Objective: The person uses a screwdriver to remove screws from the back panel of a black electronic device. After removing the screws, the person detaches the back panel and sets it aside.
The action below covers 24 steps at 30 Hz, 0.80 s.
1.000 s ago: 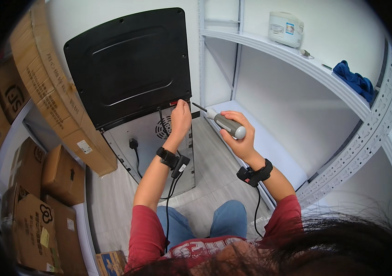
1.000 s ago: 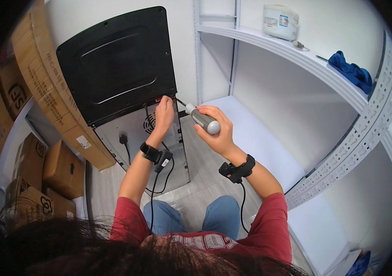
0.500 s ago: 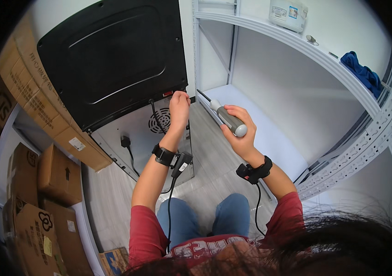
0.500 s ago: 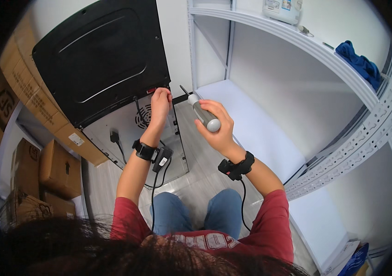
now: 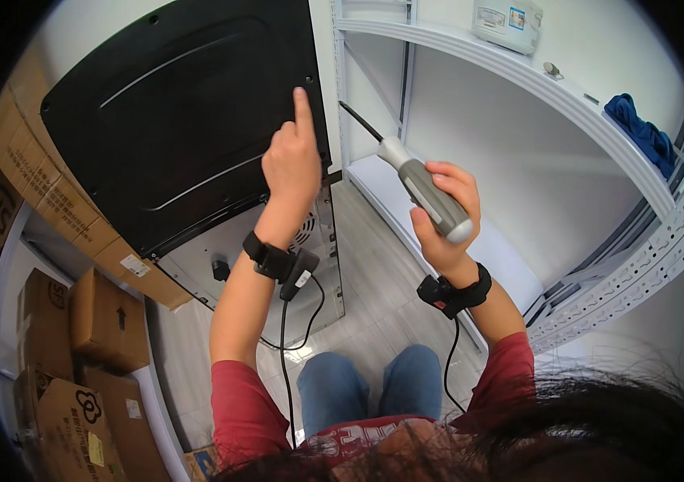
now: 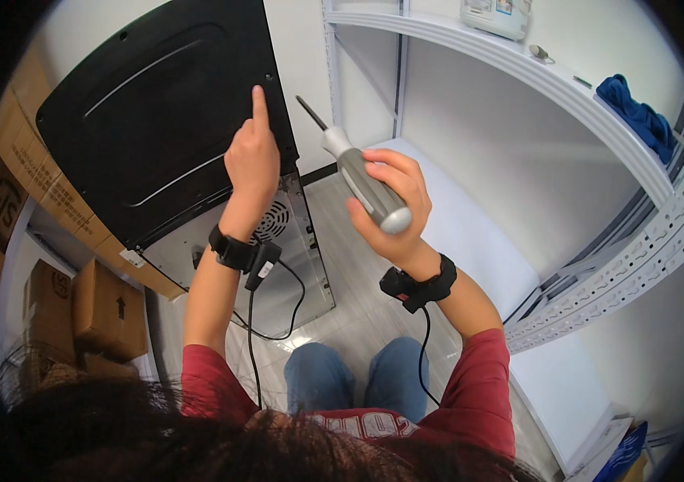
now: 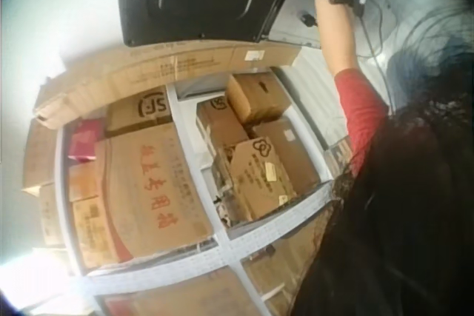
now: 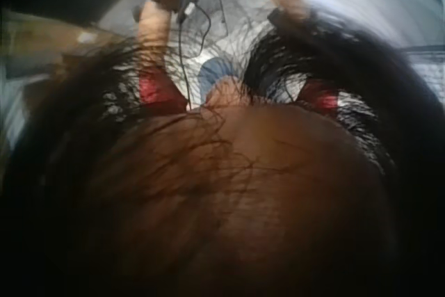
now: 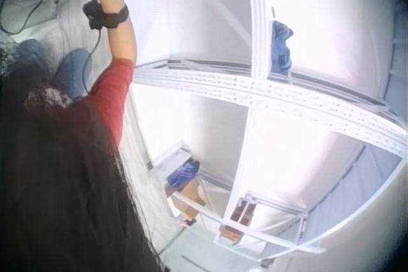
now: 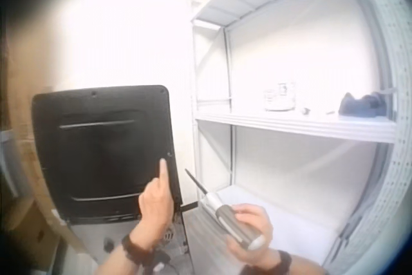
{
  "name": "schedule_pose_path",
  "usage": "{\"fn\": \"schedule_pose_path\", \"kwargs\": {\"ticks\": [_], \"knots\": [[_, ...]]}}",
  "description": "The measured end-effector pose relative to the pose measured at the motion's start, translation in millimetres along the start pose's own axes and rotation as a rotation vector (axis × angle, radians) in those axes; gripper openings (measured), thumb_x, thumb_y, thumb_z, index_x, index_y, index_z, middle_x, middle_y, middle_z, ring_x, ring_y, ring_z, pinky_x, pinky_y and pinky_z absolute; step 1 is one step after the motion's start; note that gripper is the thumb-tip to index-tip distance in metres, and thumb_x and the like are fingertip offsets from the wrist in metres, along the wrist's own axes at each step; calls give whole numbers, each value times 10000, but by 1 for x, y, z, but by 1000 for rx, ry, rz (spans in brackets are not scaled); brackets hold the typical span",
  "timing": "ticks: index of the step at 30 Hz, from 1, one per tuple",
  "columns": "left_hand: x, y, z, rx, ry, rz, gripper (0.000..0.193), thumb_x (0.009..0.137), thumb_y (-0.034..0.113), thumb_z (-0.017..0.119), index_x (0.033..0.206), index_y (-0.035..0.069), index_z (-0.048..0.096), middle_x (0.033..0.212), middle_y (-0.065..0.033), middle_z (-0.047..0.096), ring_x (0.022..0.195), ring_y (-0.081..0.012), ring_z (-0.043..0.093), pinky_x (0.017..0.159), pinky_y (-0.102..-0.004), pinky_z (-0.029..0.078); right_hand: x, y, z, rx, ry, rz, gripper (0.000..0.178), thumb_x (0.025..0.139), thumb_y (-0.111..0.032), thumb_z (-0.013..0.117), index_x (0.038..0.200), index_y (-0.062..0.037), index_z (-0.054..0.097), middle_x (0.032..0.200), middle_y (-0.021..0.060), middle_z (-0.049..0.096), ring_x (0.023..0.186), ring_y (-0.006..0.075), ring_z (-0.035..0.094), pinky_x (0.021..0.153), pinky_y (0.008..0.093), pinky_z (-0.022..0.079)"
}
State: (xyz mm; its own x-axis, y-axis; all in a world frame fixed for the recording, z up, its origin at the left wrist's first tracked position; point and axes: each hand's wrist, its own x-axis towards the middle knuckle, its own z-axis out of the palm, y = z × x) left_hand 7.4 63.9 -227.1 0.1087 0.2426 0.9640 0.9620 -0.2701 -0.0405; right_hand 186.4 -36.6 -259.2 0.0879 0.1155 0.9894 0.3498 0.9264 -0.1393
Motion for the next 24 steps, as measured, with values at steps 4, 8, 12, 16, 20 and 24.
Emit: {"fn": "schedule_pose_path", "kwargs": {"ticks": [4, 8, 12, 16, 20, 24], "knots": [[-3, -7, 15, 156, -70, 36, 733, 655, -6, 593, 1360, 45, 404, 574, 2, 418, 516, -127, 488, 411, -250, 432, 33, 8, 21, -32, -67, -100, 411, 662, -36, 716, 1042, -24, 559, 1069, 158, 586, 914, 266, 590, 761, 334, 488], [0, -3, 17, 173, -51, 8, 721, 675, 44, 628, 1361, 55, 407, 575, 8, 416, 514, -117, 477, 415, -234, 431, 50, 18, 32, -14, -77, -137, 401, 657, -33, 717, 1028, -22, 566, 1058, 147, 594, 918, 264, 592, 762, 334, 491], [-5, -2, 16, 131, -74, -25, 672, 777, 216, 669, 1375, 103, 385, 608, -7, 466, 554, -145, 525, 441, -284, 457, 50, 29, 33, -7, -54, -182, 417, 642, -25, 712, 1029, -17, 558, 1038, 150, 599, 908, 266, 597, 757, 331, 496], [-8, -3, 17, 145, -49, -1, 670, 764, 204, 676, 1364, 85, 402, 606, -5, 439, 542, -133, 496, 433, -261, 449, 48, 33, 33, 11, -44, -191, 419, 630, -14, 703, 1021, -13, 554, 1022, 162, 600, 899, 270, 603, 754, 332, 496], [-9, -6, 17, 163, -24, 32, 668, 767, 198, 667, 1364, 67, 398, 599, -3, 403, 526, -123, 463, 420, -232, 438, 54, 31, 34, 44, -26, -159, 402, 649, -12, 702, 1023, -17, 554, 1018, 158, 601, 909, 270, 603, 773, 333, 488], [-8, -6, 21, 193, -30, 33, 675, 767, 189, 663, 1372, 72, 387, 604, -2, 406, 528, -119, 468, 420, -226, 439, 58, 30, 34, 72, -14, -139, 385, 667, -12, 697, 1026, -17, 556, 1021, 152, 601, 917, 270, 602, 781, 337, 485]]}}
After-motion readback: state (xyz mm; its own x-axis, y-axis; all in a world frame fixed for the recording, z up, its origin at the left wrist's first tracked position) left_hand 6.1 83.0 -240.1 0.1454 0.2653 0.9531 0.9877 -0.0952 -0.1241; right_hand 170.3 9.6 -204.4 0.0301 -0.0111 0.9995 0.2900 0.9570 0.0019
